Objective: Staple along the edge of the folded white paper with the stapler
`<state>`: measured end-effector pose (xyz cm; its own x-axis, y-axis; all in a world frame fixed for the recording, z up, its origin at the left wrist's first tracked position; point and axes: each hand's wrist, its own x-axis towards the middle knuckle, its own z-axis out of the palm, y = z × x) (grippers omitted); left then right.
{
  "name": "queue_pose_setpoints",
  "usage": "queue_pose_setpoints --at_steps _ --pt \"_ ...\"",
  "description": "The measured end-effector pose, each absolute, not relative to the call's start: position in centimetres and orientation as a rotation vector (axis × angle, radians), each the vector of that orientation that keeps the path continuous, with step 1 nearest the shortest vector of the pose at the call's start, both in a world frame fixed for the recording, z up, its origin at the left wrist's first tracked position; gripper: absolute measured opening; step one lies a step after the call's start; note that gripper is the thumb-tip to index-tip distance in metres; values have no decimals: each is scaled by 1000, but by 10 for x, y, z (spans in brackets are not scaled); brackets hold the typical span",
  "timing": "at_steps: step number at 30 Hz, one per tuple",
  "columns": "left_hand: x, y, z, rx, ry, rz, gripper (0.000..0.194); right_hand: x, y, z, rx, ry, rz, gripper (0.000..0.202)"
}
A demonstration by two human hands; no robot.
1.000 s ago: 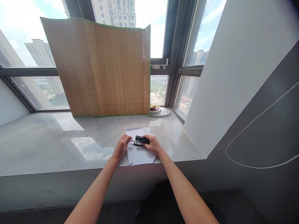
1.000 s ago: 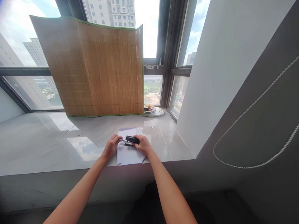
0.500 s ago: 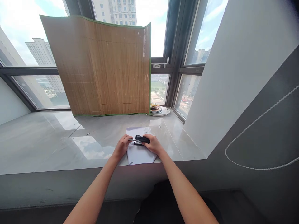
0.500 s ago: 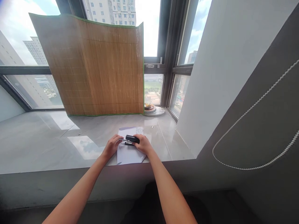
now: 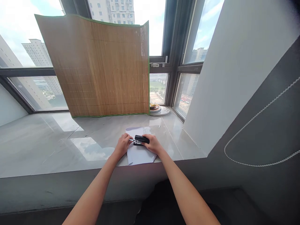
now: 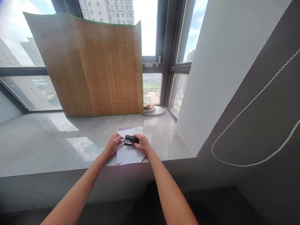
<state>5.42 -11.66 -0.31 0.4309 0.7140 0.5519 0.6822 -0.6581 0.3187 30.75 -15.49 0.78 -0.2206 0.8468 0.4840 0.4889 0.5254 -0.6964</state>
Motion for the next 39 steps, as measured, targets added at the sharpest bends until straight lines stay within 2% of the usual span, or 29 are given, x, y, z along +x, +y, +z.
queue_pose_setpoints --at_steps 14,20,28,35,39 --pt "52 -116 -1 2521 1243 1076 15 307 -157 11 -1089 -1873 513 37" --pt "51 -118 -1 2481 1282 1074 22 309 -154 9 -1110 -1794 512 37" --pt "47 -134 17 2231 946 1230 23 320 -159 18 -899 -1581 799 30" --pt "51 -141 25 2285 849 1043 46 318 -166 21 -727 -1821 938 37" --pt "52 -138 23 2344 815 1012 52 317 -166 22 -685 -1919 971 40"
